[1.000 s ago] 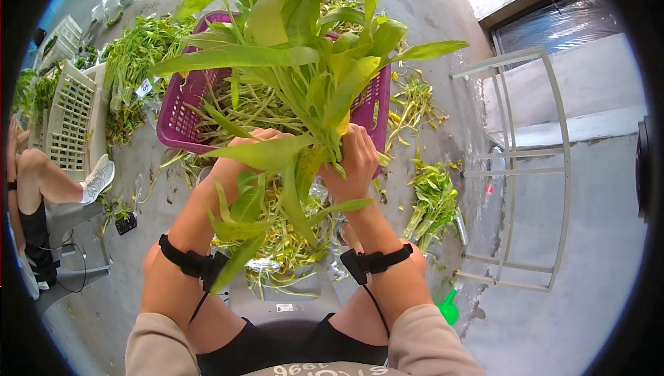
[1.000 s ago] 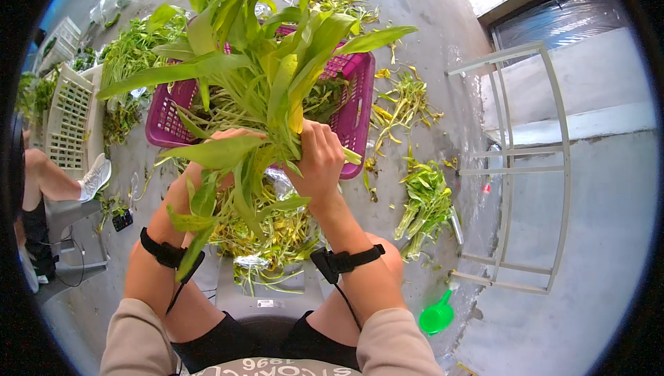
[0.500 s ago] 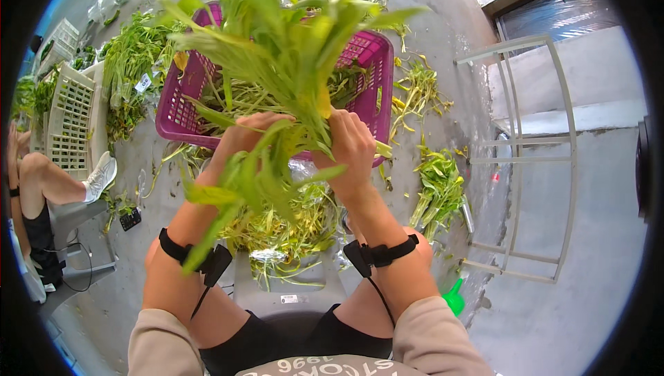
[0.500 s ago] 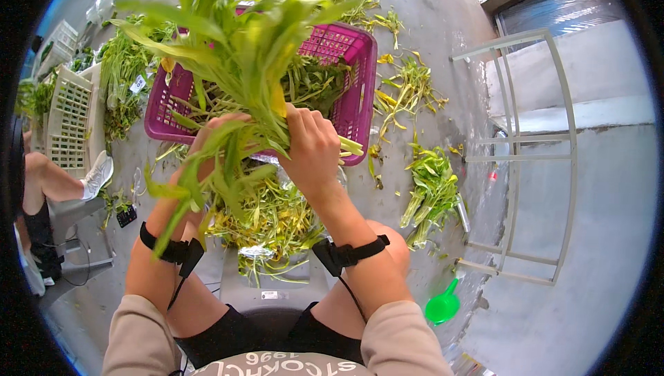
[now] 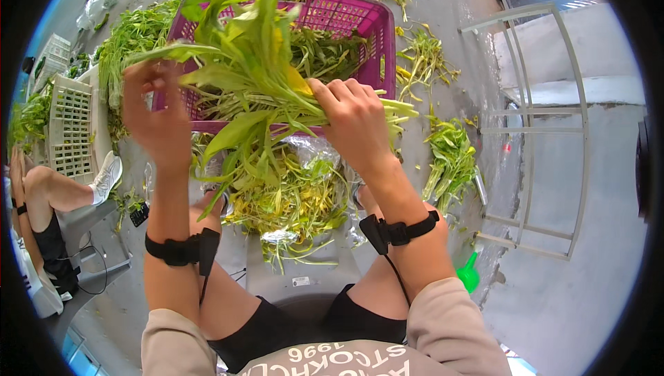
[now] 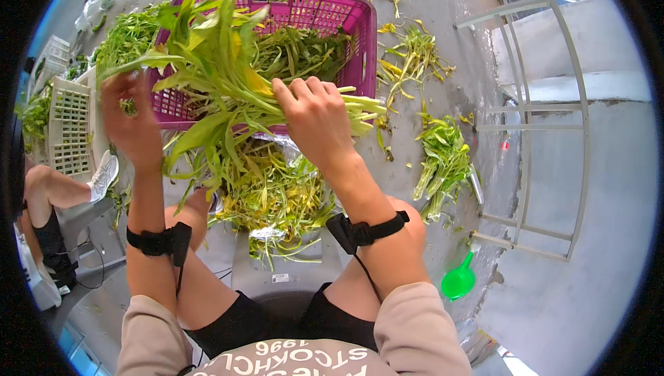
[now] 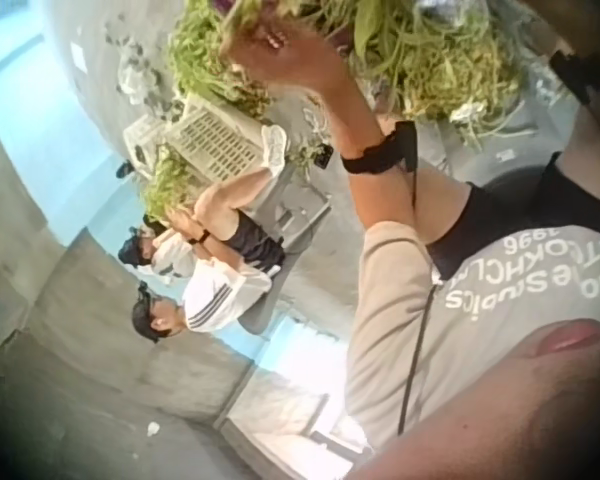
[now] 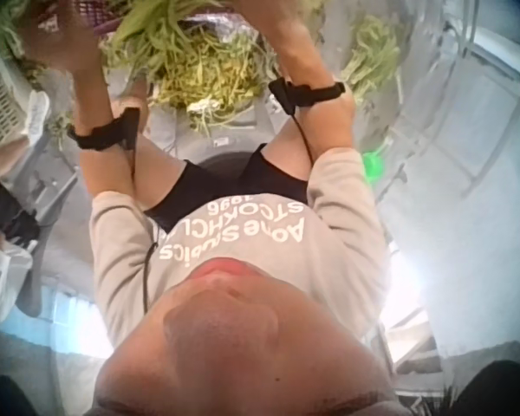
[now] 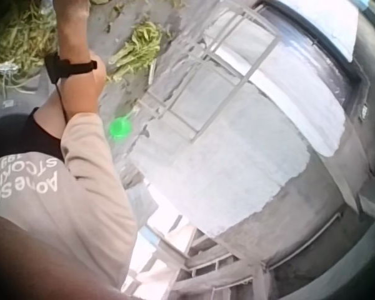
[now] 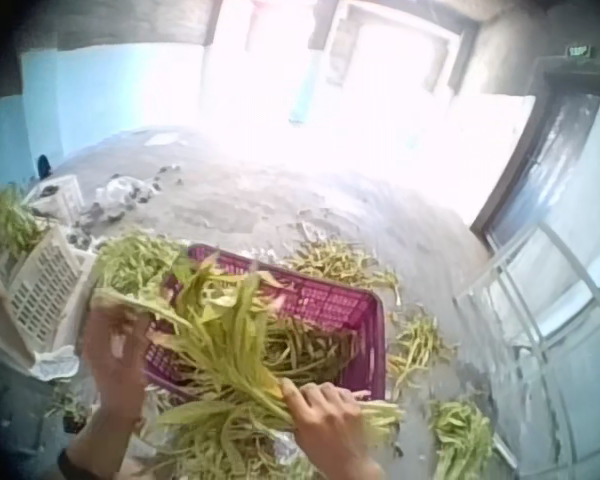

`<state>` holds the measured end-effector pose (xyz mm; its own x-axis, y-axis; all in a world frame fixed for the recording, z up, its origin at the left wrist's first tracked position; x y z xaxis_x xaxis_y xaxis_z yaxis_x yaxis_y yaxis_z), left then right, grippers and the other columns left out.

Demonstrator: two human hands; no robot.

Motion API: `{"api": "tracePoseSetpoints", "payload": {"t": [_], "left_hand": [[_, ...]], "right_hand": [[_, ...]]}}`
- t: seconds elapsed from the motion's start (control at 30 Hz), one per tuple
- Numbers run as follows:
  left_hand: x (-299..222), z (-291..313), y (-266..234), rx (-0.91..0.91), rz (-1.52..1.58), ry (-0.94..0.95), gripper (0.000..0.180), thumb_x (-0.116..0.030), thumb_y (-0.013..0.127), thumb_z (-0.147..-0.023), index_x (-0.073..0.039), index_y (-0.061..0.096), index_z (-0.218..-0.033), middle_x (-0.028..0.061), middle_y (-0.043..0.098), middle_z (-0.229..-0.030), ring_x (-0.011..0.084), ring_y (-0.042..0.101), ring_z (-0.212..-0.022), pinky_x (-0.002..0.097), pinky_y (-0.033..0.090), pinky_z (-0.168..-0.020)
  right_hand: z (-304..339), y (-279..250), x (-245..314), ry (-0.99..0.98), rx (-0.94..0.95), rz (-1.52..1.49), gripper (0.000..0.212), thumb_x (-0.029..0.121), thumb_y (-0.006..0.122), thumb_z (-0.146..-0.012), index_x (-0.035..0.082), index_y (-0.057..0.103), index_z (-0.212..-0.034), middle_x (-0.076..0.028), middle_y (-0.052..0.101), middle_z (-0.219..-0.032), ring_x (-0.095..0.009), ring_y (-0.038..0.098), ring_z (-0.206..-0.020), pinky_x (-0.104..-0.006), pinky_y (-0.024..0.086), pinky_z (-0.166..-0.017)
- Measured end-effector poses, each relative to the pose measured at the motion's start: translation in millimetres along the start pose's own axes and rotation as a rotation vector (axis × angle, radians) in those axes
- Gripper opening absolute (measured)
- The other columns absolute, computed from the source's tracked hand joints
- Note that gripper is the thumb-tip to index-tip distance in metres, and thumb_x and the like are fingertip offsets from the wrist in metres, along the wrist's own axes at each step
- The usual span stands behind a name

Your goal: The person sorts through a bunch of water spinach by hand, plucking individual leaves and stems and placing them into a purple basket. They then gather the remaining stems into a bundle and secure them with a rubber band.

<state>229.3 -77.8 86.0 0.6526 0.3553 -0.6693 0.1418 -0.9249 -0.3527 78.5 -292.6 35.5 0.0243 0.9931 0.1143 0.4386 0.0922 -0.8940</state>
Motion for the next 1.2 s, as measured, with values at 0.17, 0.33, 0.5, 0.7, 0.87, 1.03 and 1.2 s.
{"api": "tracePoseSetpoints", "payload": {"t": [0.17,0.33,0.5,0.7,0.87,1.03,1.2], "left_hand": [[-75.6,49.1,75.0,0.551,-0.108,0.513,0.028,-0.007,0.070,-0.081,-0.009,0.073,-0.108,0.0027,0.070,-0.110,0.0226,0.062,-0.114,0.0476,0.035,-0.111],[-57.3,66.4,95.4,0.762,-0.261,0.497,0.026,-0.011,0.068,-0.087,-0.012,0.074,-0.112,0.0000,0.068,-0.105,0.0205,0.060,-0.116,0.0559,0.014,-0.123],[-50.8,65.5,95.4,0.860,-0.227,0.402,0.012,-0.011,0.069,-0.087,-0.009,0.071,-0.098,0.0013,0.065,-0.095,0.0195,0.062,-0.106,0.0548,0.024,-0.120],[-59.0,47.2,77.1,0.572,-0.106,0.387,0.007,-0.007,0.068,-0.088,-0.007,0.069,-0.095,0.0037,0.068,-0.090,0.0250,0.066,-0.091,0.0455,0.039,-0.108],[-45.0,33.8,66.6,0.554,-0.059,0.322,0.017,-0.009,0.069,-0.088,-0.006,0.070,-0.105,0.0061,0.071,-0.096,0.0263,0.066,-0.092,0.0386,0.045,-0.091],[-61.0,54.3,79.8,0.683,-0.065,0.436,0.016,-0.010,0.071,-0.087,-0.006,0.070,-0.102,0.0065,0.068,-0.100,0.0256,0.062,-0.102,0.0431,0.040,-0.103],[-49.2,67.1,90.6,0.851,-0.115,0.396,0.011,-0.012,0.070,-0.088,-0.006,0.068,-0.096,0.0052,0.067,-0.095,0.0249,0.062,-0.101,0.0443,0.038,-0.106]], "right_hand": [[3.5,12.1,14.4,-0.078,0.111,0.016,0.033,0.009,0.063,-0.082,0.008,0.068,-0.115,-0.007,0.067,-0.091,-0.024,0.065,-0.089,-0.0378,0.050,-0.082],[7.8,23.2,18.7,-0.108,0.175,0.030,0.029,0.009,0.063,-0.082,0.008,0.067,-0.111,-0.006,0.065,-0.088,-0.024,0.064,-0.089,-0.0377,0.050,-0.081],[12.5,31.6,24.4,-0.130,0.205,0.032,0.029,0.010,0.064,-0.081,0.008,0.066,-0.110,-0.006,0.065,-0.088,-0.024,0.064,-0.088,-0.0372,0.050,-0.079],[12.1,32.6,23.6,-0.087,0.187,-0.008,0.028,0.008,0.064,-0.079,0.007,0.065,-0.107,-0.006,0.065,-0.087,-0.024,0.065,-0.088,-0.0374,0.049,-0.076],[12.5,32.4,22.9,-0.080,0.210,-0.021,0.029,0.008,0.066,-0.078,0.006,0.064,-0.106,-0.006,0.065,-0.086,-0.024,0.065,-0.087,-0.0372,0.049,-0.074],[11.9,31.7,25.7,-0.099,0.224,-0.003,0.031,0.008,0.064,-0.080,0.006,0.065,-0.111,-0.006,0.065,-0.087,-0.024,0.065,-0.088,-0.0367,0.049,-0.075],[12.2,33.1,30.3,-0.120,0.248,0.008,0.045,0.007,0.062,-0.081,0.004,0.063,-0.126,-0.006,0.066,-0.087,-0.023,0.065,-0.087,-0.0364,0.049,-0.075]]}}
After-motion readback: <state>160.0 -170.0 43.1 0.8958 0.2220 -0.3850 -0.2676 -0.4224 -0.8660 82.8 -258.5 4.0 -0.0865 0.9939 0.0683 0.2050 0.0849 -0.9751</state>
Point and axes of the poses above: each hand's wrist, its own z-axis away from the middle knuckle, its own y-axis out of the palm, x = y × z, the point moved 8 cm from there along -z, towards the middle knuckle
